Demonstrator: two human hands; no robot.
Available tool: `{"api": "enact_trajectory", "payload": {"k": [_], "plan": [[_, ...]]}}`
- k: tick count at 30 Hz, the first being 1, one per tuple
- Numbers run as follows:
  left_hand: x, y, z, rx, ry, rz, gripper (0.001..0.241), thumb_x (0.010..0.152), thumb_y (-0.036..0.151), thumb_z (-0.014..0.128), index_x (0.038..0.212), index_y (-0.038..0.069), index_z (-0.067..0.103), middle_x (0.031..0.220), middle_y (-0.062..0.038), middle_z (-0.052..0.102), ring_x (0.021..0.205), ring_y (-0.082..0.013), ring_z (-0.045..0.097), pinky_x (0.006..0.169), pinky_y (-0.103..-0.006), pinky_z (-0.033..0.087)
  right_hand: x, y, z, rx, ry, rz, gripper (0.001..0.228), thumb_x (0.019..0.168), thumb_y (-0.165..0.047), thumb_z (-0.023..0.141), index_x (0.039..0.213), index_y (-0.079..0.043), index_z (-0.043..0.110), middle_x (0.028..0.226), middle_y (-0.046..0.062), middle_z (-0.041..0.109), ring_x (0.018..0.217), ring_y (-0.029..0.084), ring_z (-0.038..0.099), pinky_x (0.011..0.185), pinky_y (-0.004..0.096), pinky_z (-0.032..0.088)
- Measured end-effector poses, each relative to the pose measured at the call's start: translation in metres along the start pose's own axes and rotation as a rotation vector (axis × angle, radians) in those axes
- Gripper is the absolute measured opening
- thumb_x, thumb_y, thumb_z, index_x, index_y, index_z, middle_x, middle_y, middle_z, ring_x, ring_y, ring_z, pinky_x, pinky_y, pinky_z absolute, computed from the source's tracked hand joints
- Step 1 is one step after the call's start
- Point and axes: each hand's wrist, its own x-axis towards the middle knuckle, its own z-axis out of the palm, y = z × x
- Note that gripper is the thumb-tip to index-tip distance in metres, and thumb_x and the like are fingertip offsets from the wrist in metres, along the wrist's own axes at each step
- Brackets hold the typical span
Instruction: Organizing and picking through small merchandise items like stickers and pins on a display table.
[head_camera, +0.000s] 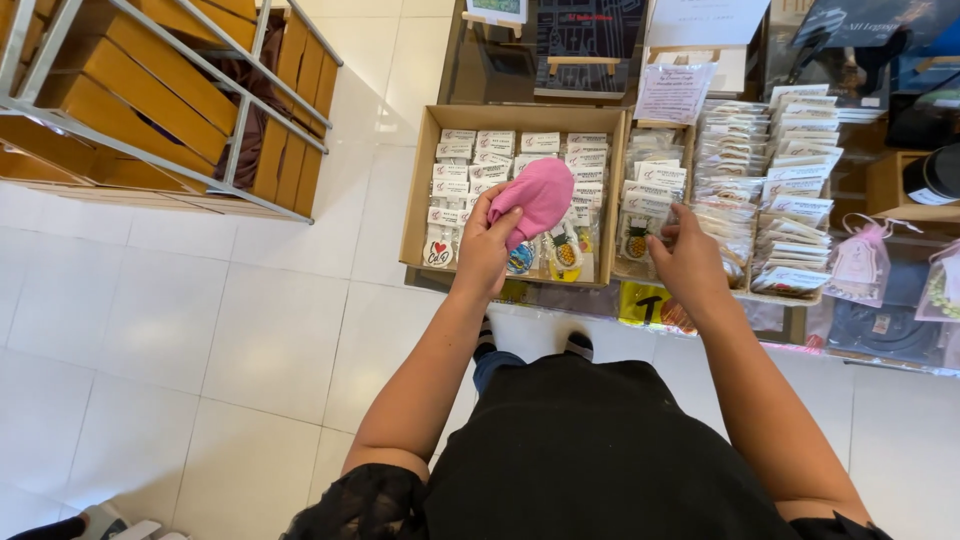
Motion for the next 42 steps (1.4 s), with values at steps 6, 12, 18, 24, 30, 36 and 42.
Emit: {"api": "enact_trajectory", "payload": {"k": [6,12,18,24,30,36,42], "plan": [[0.002,0.009,-0.005,-0.079,-0.002,-0.011,0.035,0.101,0.002,0.058,0.136,0.002,0.052,0.131,-0.012,0.059,0.121,-0.0191,0.06,0.105,-0.0333,0.053,-0.003,-0.088,-0.033,0.033,-0.299,0.177,0.032,0.097,-0.023,0.067,0.12,-0.002,0.071,0.106,0.015,0.076,0.09,0.032,0.075,0.079,0.044,0.058],[0.003,0.012,-0.009,-0.087,0.001,0.024,0.035,0.101,0.001,0.059,0.136,0.002,0.053,0.131,-0.014,0.059,0.122,-0.0203,0.06,0.105,-0.0334,0.053,0.025,-0.082,0.018,-0.002,-0.246,-0.186,0.031,0.093,-0.021,0.069,0.118,-0.002,0.074,0.1,0.02,0.075,0.087,0.035,0.071,0.081,0.044,0.056],[-0.006,0.021,-0.028,-0.042,0.034,0.043,0.035,0.101,0.001,0.059,0.136,0.001,0.053,0.131,-0.012,0.06,0.122,-0.0191,0.06,0.104,-0.0336,0.053,0.054,-0.11,0.051,-0.148,-0.415,-0.052,0.04,0.099,-0.029,0.068,0.132,-0.007,0.068,0.089,0.026,0.077,0.087,0.035,0.075,0.092,0.045,0.056],[-0.016,0.028,-0.057,-0.061,0.127,0.075,0.037,0.101,0.002,0.06,0.137,0.002,0.052,0.13,-0.011,0.06,0.122,-0.0179,0.058,0.107,-0.0326,0.049,0.049,-0.111,0.071,-0.204,-0.3,-0.183,0.034,0.092,-0.027,0.073,0.118,-0.004,0.074,0.111,0.02,0.067,0.101,0.039,0.067,0.089,0.049,0.053],[-0.025,0.028,-0.064,-0.087,0.168,0.055,0.038,0.101,0.003,0.06,0.138,0.002,0.052,0.131,-0.011,0.06,0.123,-0.0178,0.058,0.107,-0.0333,0.05,0.055,-0.081,0.085,-0.327,-0.334,-0.205,0.042,0.087,-0.031,0.079,0.115,-0.001,0.074,0.112,0.021,0.064,0.102,0.04,0.065,0.087,0.05,0.053],[-0.022,0.019,-0.059,-0.106,0.174,0.07,0.038,0.101,0.002,0.06,0.138,0.002,0.052,0.132,-0.012,0.059,0.123,-0.0183,0.058,0.106,-0.033,0.05,0.051,-0.087,0.063,-0.225,-0.419,-0.185,0.035,0.09,-0.033,0.079,0.102,0.0,0.077,0.103,0.019,0.067,0.094,0.037,0.067,0.082,0.046,0.053],[-0.015,0.019,-0.035,-0.089,0.099,0.062,0.036,0.101,0.003,0.06,0.136,0.003,0.054,0.13,-0.011,0.06,0.121,-0.019,0.06,0.102,-0.0332,0.054,0.042,-0.082,0.032,0.138,-0.306,-0.062,0.029,0.097,-0.024,0.073,0.115,-0.002,0.068,0.088,0.014,0.074,0.075,0.026,0.069,0.067,0.041,0.052]]}}
